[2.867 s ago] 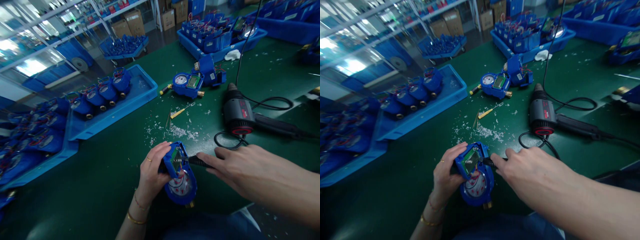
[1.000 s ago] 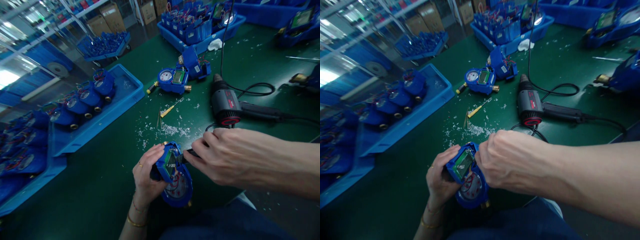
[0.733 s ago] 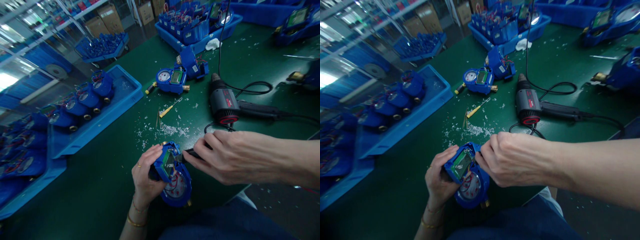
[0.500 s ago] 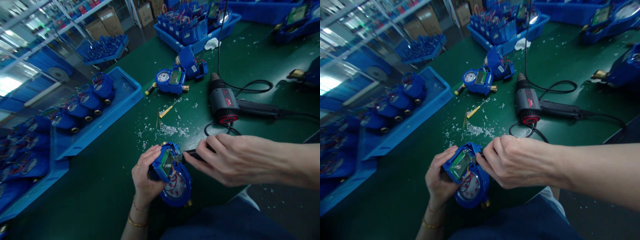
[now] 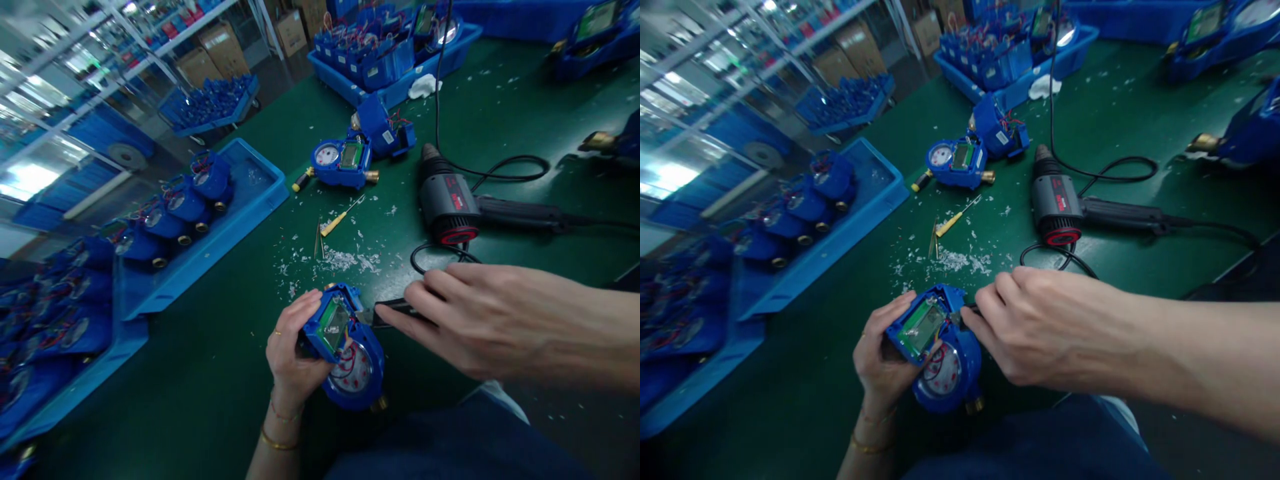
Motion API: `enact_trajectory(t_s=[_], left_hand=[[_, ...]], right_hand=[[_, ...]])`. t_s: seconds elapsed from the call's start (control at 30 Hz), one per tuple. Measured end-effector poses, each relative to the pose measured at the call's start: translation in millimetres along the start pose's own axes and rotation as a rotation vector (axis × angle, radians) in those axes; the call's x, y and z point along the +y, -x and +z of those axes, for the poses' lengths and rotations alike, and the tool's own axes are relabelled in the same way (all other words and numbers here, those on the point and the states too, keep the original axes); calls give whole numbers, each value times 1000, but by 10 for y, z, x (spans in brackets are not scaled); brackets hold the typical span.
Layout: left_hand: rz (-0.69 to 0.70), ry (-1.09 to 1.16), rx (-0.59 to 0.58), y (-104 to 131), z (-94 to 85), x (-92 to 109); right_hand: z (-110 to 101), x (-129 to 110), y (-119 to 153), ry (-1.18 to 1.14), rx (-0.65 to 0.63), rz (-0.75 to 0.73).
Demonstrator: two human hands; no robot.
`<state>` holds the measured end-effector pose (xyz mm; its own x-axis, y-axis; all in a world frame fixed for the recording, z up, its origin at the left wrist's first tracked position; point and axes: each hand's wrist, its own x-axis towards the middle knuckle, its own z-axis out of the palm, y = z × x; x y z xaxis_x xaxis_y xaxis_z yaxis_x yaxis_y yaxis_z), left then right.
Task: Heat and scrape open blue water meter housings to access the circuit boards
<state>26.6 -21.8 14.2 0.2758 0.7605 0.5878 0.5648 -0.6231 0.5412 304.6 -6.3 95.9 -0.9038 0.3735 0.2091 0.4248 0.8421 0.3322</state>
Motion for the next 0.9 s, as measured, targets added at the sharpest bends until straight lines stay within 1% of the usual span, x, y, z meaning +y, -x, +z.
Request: enact_trajectory(t_s=[0.13, 0.23, 0.33, 0.43, 0.57, 0.7, 0.77, 0.9], left_hand=[[-7, -6, -1, 11, -7, -11], [-6, -7, -1, 19, -18, -17], [-22, -4, 4, 31, -24, -24], [-54, 23, 45, 52, -20, -32], [-90, 116, 97, 83, -13, -41], [-72, 150, 96, 85, -14, -33], [-71, 149, 93, 73, -13, -21], [-65, 156, 91, 47, -3, 6]], right_hand=[[-17, 81, -74, -39, 5, 11], [-50, 121, -124, -59, -64, 9], [-76, 143, -127, -99, -93, -6], [-75, 159, -90, -123, -78, 20], [-41, 148, -2, -163, -27, 46], [15, 82, 107, -164, -35, 113], [48, 59, 148, -165, -18, 134], [95, 80, 196, -186, 44, 85]])
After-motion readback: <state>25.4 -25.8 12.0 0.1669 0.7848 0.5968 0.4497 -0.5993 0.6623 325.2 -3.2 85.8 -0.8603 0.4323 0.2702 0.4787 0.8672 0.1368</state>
